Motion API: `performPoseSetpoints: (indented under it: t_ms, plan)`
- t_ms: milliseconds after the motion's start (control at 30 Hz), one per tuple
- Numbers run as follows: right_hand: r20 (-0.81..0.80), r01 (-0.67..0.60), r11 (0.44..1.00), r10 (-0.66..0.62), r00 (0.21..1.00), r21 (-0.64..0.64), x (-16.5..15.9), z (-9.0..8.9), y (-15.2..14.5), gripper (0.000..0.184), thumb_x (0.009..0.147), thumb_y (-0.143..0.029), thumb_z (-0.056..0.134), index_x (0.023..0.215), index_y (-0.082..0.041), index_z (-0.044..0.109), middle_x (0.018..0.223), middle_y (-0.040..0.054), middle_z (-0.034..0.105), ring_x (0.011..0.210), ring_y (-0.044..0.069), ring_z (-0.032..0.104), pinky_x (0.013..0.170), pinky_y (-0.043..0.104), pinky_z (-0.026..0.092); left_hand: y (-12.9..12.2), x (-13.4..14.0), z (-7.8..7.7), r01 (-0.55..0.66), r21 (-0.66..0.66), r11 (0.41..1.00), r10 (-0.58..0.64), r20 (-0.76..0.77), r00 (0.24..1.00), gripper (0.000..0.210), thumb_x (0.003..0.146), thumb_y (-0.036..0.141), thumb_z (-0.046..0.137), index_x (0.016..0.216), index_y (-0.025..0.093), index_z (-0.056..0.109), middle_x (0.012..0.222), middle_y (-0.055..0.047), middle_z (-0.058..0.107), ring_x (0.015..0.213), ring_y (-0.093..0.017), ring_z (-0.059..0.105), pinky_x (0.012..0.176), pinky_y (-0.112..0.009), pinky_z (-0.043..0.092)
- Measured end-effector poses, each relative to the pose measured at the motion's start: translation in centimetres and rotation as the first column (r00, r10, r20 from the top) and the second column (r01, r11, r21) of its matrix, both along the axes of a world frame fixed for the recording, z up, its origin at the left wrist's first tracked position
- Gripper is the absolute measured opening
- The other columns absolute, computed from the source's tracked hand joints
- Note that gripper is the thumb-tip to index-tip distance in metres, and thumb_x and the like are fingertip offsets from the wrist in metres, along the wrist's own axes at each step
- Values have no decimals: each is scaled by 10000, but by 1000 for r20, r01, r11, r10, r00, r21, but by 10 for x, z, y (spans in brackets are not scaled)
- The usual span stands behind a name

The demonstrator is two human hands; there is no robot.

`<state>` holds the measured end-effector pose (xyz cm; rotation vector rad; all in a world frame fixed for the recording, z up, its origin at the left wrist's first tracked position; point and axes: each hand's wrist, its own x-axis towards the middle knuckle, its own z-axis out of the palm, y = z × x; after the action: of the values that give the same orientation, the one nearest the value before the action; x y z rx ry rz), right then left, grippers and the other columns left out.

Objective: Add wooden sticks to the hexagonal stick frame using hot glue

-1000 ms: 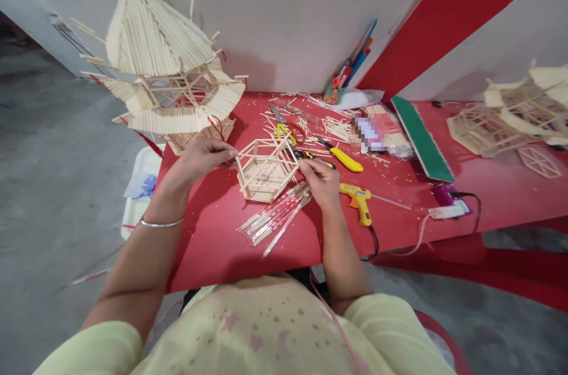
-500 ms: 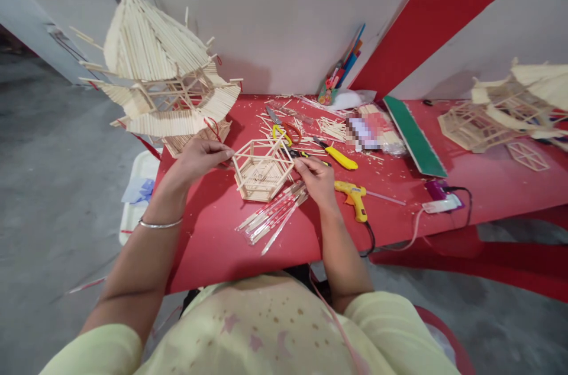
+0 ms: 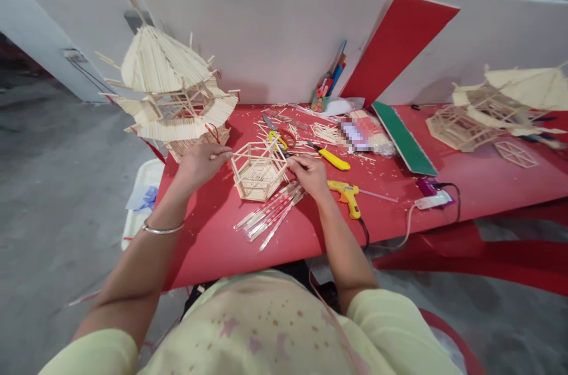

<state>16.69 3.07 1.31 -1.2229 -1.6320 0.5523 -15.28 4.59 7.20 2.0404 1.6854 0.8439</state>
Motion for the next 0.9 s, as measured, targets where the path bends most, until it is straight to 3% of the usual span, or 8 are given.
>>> performPoseSetpoints:
  t_ms: [67,167,367,567,667,767,833,900]
  plan:
    - [-2,-14,1000,14,1000,2,1,-1,2,321,954,-473,633,960,-225,837,763,7,692,751,172,615,742,296,490,-13,7,9,-33,174,984,60,-155,986,267,917,380,646,1044,244,837,1159,-84,799,1086,-300,710,864,-372,535]
    - [-18,-44,999,44,999,19,2,-2,3,315,955,-468,632,955,-226,834,801,10,720,774,176,632,771,303,500,-20,21,24,79,321,944,20,-294,956,286,954,286,558,982,229,837,1130,-109,788,1081,-299,689,841,-376,517]
    - [-11,-29,998,29,999,55,0,-5,6,309,964,-455,626,972,-227,834,810,15,738,767,177,641,744,302,490,11,57,39,499,108,860,-411,-432,803,324,910,226,500,870,197,821,997,-120,781,885,-232,695,776,-327,489]
    - [43,-25,1000,24,999,19,7,9,-10,354,1017,-447,536,1143,-238,793,1057,57,785,987,208,701,930,337,521,26,67,36,523,9,852,-454,-483,749,321,887,226,490,864,199,809,893,-119,785,831,-239,693,758,-313,468]
    - [200,173,985,-168,965,-9,36,13,-47,406,1047,-379,438,1324,-241,702,1288,104,727,1181,250,657,1053,402,480,30,61,33,519,46,853,-454,-427,783,304,869,234,512,843,203,813,856,-101,781,796,-230,690,756,-312,474]
    - [529,538,839,-419,738,-86,71,7,-88,399,944,-296,542,1292,-180,698,1224,166,713,1163,319,642,996,435,492,32,53,35,488,96,867,-440,-310,843,276,857,256,556,869,201,827,863,-80,791,807,-223,696,779,-310,492]
    - [713,679,718,-396,578,-151,87,-2,-106,436,895,-290,592,1291,-133,686,1223,213,689,1160,350,638,949,434,506,30,50,41,432,121,894,-407,-185,894,277,860,280,586,936,194,838,903,-69,803,827,-216,704,787,-303,505]
    - [784,742,642,-353,510,-193,97,-10,-113,464,879,-297,612,1304,-118,672,1259,232,665,1178,354,639,923,417,516,25,47,50,341,117,933,-343,0,939,280,849,321,645,1003,196,844,948,-57,809,842,-210,709,785,-289,521]
